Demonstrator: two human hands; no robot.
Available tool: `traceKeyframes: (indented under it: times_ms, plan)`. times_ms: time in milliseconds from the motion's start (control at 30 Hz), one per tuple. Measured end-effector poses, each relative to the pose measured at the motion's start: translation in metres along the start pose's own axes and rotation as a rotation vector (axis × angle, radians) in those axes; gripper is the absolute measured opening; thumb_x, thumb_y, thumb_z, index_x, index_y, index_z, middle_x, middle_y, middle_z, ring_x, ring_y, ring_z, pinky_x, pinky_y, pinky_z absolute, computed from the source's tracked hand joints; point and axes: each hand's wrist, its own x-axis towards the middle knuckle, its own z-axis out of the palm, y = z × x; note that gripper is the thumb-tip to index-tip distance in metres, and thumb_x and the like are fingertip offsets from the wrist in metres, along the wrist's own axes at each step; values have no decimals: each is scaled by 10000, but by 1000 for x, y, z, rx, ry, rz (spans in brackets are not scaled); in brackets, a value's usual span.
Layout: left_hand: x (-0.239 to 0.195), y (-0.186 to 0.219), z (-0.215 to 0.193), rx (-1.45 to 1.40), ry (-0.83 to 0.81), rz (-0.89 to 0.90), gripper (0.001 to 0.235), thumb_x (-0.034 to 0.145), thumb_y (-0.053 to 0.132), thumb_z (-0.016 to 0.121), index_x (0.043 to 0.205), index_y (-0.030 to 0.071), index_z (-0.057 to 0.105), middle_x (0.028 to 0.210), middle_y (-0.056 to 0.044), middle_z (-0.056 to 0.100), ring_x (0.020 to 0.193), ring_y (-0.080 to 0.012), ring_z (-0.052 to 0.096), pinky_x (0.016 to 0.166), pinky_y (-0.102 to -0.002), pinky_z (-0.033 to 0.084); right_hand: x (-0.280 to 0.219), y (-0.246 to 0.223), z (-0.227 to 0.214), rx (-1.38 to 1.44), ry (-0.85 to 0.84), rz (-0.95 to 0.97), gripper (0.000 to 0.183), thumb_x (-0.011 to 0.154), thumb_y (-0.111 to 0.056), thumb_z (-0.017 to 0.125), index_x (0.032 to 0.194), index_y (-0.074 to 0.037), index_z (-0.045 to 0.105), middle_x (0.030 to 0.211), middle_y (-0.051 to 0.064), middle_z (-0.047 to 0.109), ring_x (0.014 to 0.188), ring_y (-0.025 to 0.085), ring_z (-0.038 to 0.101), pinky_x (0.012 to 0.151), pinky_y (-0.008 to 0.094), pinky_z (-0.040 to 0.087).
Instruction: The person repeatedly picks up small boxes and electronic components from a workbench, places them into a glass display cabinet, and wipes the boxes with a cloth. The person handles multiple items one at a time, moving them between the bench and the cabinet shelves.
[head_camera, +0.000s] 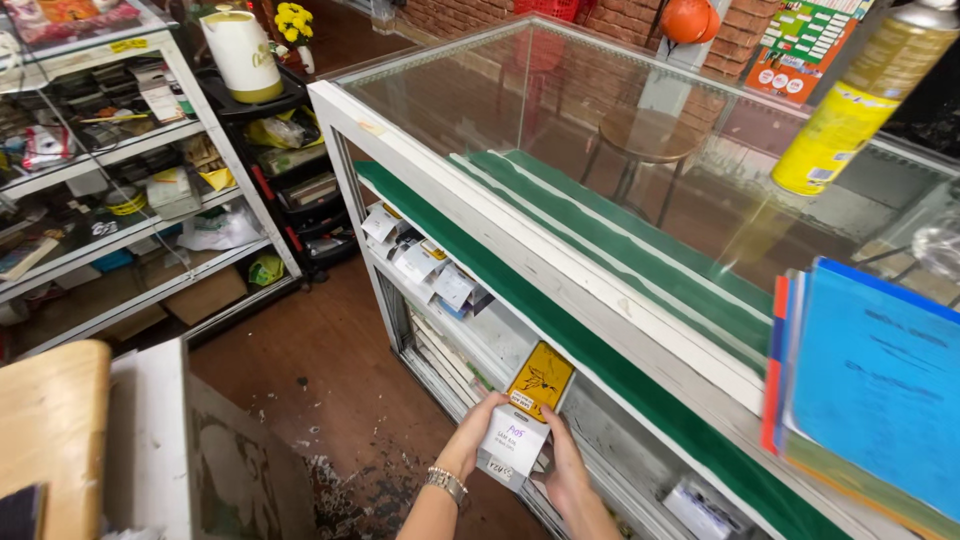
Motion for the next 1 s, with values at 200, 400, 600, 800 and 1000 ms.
traceKeyframes:
  times_ms: [200,400,600,800,1000]
  plan:
    - [93,34,-19,116,-85,71,633,859,443,620,1266,-38,683,1030,-120,773,893,-213,732,822,-306,563,84,-12,33,134,20,-93,757,814,-553,662,1469,-200,521,1402,70,587,1294,258,499,1009,602,418]
    - [140,77,-33,479,289,387,678,855,509,693,1292,-9,664,1128,-143,754,983,-220,756,879,-303,569,173,-25,73,161,93,-240,777,800,-503,682,1496,-340,377,1396,21,542,1257,212,479,1024,497,399]
    - [157,78,-47,336,613,531,457,963,374,580,1180,-3,721,1102,-164,763,1010,-229,709,886,-324,518,252,-35,87,272,11,-342,651,874,-455,673,1442,-186,501,1449,10,506,1314,181,449,1082,527,383]
    - [185,66,-48,-82,300,394,515,950,167,533,1427,21,408,1121,-170,684,1016,-241,710,831,-373,618,321,-28,95,233,-61,-387,594,928,-431,625,1439,-152,508,1474,45,499,1328,187,439,1095,521,339]
    - [207,64,-51,-417,328,333,498,976,157,479,1431,47,309,1239,-193,603,1065,-264,685,881,-387,598,336,-29,102,238,-81,-405,642,903,-430,656,1447,-130,494,1500,81,514,1343,222,471,1113,524,346]
